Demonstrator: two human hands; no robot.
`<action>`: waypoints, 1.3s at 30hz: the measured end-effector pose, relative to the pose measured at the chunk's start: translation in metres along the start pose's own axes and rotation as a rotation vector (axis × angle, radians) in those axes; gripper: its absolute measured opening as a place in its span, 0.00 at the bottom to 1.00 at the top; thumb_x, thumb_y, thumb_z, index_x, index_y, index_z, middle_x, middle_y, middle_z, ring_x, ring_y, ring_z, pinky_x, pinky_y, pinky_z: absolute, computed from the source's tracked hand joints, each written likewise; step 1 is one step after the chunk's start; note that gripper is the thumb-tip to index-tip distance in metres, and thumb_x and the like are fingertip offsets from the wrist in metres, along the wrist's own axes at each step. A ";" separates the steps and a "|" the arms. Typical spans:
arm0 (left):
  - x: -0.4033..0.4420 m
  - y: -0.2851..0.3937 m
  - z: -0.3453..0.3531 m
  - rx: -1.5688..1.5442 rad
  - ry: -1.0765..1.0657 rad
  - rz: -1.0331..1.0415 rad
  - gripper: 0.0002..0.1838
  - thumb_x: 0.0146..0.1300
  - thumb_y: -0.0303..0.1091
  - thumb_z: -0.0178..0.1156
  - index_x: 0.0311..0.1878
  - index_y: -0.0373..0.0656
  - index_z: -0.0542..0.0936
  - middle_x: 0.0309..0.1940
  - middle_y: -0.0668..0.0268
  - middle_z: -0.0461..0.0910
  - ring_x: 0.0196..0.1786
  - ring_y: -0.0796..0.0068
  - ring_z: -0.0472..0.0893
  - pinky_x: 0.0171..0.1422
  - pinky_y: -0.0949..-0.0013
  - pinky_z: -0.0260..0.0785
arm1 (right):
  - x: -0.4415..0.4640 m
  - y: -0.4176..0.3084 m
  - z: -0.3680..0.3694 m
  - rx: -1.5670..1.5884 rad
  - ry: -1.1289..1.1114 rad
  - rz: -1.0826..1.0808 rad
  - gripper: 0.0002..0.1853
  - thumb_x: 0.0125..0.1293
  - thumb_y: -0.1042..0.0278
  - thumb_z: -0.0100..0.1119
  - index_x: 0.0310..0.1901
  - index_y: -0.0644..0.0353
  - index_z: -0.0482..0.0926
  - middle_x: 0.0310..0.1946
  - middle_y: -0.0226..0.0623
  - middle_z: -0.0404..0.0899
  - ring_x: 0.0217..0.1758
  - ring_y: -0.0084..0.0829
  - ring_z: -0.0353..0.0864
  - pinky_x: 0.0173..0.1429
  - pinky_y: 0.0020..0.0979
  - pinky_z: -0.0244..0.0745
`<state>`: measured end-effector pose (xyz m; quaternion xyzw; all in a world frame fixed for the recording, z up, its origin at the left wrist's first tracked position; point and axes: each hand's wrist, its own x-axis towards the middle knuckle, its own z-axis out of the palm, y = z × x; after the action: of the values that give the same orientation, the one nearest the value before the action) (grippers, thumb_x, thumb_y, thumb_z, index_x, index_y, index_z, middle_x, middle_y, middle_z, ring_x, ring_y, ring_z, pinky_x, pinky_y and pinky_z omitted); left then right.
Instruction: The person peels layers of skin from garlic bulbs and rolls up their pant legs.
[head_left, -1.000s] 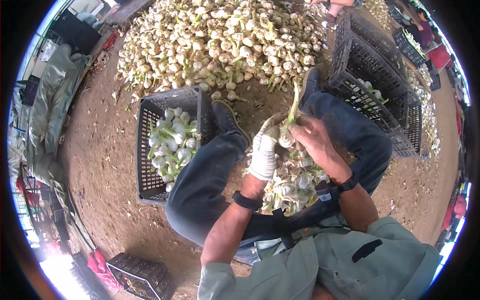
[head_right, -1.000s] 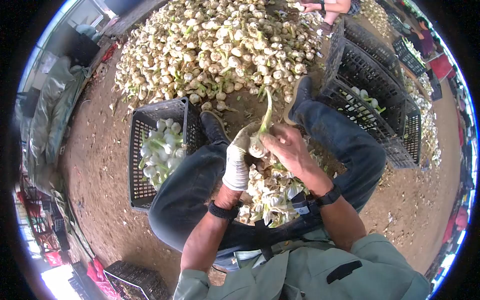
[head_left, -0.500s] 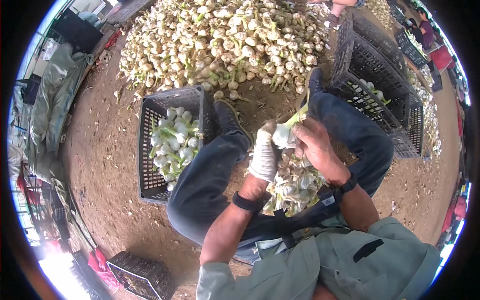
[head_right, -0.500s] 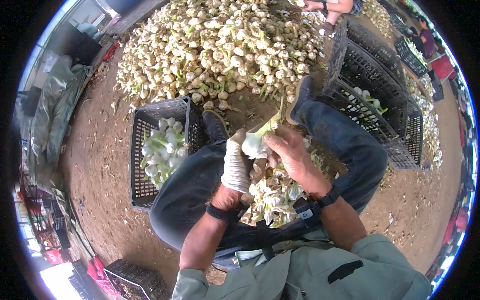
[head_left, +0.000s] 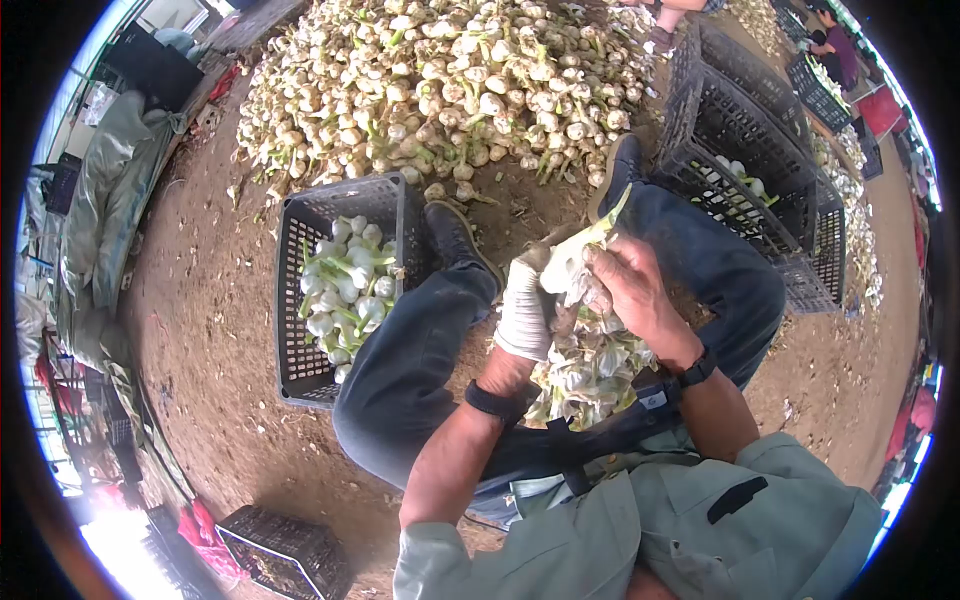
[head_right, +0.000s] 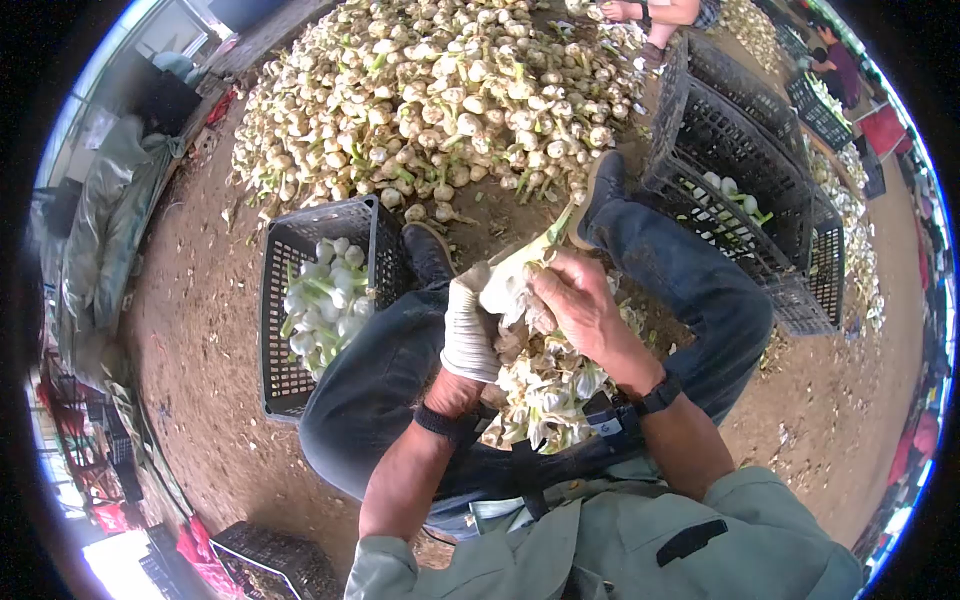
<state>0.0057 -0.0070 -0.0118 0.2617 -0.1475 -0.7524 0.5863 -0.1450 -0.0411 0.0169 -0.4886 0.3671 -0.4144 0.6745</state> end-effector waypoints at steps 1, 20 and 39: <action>0.001 -0.001 -0.001 -0.103 -0.001 -0.044 0.30 0.68 0.51 0.55 0.63 0.35 0.71 0.47 0.63 0.81 0.45 0.76 0.81 0.48 0.72 0.76 | 0.002 -0.004 0.001 0.119 -0.071 0.063 0.10 0.74 0.66 0.53 0.40 0.66 0.76 0.23 0.29 0.74 0.19 0.14 0.67 0.23 0.21 0.65; 0.005 -0.005 -0.005 0.272 -0.059 0.156 0.33 0.63 0.43 0.59 0.67 0.36 0.65 0.42 0.61 0.82 0.33 0.76 0.81 0.32 0.76 0.75 | 0.007 0.008 -0.002 0.567 0.225 0.148 0.12 0.71 0.57 0.54 0.37 0.58 0.77 0.23 0.26 0.73 0.18 0.19 0.69 0.22 0.23 0.66; 0.011 -0.009 -0.014 0.236 0.148 0.203 0.29 0.69 0.49 0.54 0.62 0.35 0.73 0.47 0.61 0.82 0.37 0.78 0.81 0.32 0.75 0.76 | 0.003 0.036 -0.030 -0.123 0.167 -0.150 0.07 0.65 0.76 0.63 0.43 0.66 0.76 0.36 0.31 0.77 0.36 0.20 0.78 0.40 0.25 0.75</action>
<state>0.0041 -0.0143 -0.0303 0.3675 -0.2168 -0.6455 0.6335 -0.1639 -0.0482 -0.0255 -0.5190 0.4089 -0.4795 0.5775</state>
